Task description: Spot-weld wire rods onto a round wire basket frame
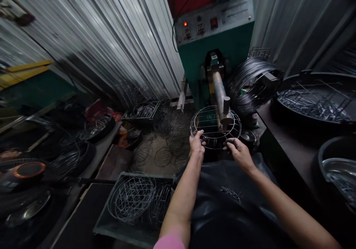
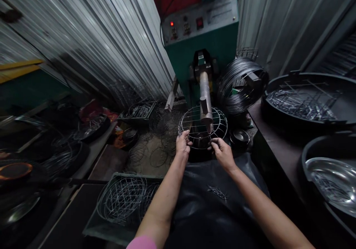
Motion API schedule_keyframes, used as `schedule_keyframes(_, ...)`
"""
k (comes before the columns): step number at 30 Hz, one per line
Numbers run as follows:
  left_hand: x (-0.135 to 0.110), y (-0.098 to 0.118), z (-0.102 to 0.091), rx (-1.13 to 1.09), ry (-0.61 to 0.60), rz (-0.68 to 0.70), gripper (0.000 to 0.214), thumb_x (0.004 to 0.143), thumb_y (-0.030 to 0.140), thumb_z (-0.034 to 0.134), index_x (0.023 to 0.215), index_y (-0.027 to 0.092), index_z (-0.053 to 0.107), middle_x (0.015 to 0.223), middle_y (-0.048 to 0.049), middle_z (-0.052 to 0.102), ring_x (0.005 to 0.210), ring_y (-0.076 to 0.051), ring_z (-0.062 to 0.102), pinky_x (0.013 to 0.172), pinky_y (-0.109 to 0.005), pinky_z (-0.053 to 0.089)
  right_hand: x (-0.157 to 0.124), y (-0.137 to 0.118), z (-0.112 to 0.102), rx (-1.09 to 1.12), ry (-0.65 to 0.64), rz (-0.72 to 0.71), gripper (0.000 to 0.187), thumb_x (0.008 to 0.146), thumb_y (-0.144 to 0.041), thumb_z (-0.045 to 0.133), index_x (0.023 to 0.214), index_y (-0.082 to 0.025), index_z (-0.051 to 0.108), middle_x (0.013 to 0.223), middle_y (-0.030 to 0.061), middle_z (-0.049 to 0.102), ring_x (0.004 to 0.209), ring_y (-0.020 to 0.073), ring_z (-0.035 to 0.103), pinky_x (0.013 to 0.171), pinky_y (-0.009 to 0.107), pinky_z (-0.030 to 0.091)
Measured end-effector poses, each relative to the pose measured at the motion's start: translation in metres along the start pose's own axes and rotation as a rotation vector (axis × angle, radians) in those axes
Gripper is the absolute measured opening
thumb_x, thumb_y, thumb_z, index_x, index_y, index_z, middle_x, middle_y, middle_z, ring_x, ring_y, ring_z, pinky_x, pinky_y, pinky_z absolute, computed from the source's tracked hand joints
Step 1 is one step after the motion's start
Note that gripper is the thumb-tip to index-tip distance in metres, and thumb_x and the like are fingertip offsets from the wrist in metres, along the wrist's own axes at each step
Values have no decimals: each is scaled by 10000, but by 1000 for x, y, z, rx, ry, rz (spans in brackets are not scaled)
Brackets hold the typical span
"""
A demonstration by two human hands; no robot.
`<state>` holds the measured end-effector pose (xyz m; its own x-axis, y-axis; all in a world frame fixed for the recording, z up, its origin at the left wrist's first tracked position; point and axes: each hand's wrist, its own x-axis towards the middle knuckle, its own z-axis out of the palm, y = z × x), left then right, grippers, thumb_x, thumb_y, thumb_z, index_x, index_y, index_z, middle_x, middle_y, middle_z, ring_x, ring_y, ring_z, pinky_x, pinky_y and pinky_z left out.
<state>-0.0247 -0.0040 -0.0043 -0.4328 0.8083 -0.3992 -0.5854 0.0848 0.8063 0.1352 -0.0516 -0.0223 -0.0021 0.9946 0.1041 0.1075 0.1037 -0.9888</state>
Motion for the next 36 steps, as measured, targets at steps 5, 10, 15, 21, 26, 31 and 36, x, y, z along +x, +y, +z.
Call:
schedule_keyframes(5, 2, 3, 2, -6, 9, 9, 443, 443, 289, 756, 744, 185, 448, 525, 107, 357, 371, -12, 262, 345, -161, 155, 6, -3, 0, -19, -24, -23, 319, 801, -482, 518, 898, -181, 553, 709, 35, 647, 673, 190, 637, 632, 297, 479)
schedule_keyframes(10, 5, 5, 4, 25, 23, -20, 448, 443, 299, 770, 725, 180, 443, 515, 107, 362, 365, -14, 290, 345, -160, 147, 11, -10, -3, -28, -39, -20, 312, 795, -476, 522, 880, -178, 558, 743, 43, 658, 667, 178, 632, 668, 305, 488)
schedule_keyframes(15, 8, 3, 7, 61, 64, -35, 414, 473, 283, 762, 704, 178, 435, 521, 95, 392, 371, -26, 332, 339, -161, 159, 14, -9, -5, -21, -47, -28, 327, 792, -488, 528, 864, -172, 563, 734, 40, 648, 628, 163, 618, 656, 301, 490)
schedule_keyframes(21, -1, 7, 8, 120, 135, -57, 351, 513, 291, 753, 660, 170, 458, 542, 74, 391, 387, -36, 346, 342, -184, 199, 13, -15, -4, 4, -73, 12, 330, 800, -486, 524, 872, -168, 578, 734, 43, 645, 639, 177, 616, 642, 310, 502)
schedule_keyframes(26, 8, 23, -11, 223, 53, -189, 426, 561, 521, 727, 714, 174, 532, 584, 54, 415, 460, -55, 419, 436, -199, 346, -15, 2, -34, -311, -18, -29, 296, 829, -362, 549, 1049, -172, 608, 941, 64, 662, 800, 205, 633, 716, 321, 504)
schedule_keyframes(31, 35, 36, -16, 311, -23, -309, 441, 546, 519, 753, 729, 183, 535, 632, 32, 481, 538, -79, 488, 544, -231, 409, -69, 47, -34, -1102, -753, 113, 123, 790, -166, 619, 901, -158, 672, 925, 108, 681, 872, 251, 645, 731, 307, 505)
schedule_keyframes(36, 32, 39, -10, 321, -102, -300, 382, 506, 367, 812, 692, 177, 538, 621, 29, 497, 504, -68, 458, 508, -209, 363, -98, 73, 0, -1241, -865, 105, 157, 756, -21, 580, 823, -114, 687, 933, 181, 667, 882, 283, 646, 709, 322, 513)
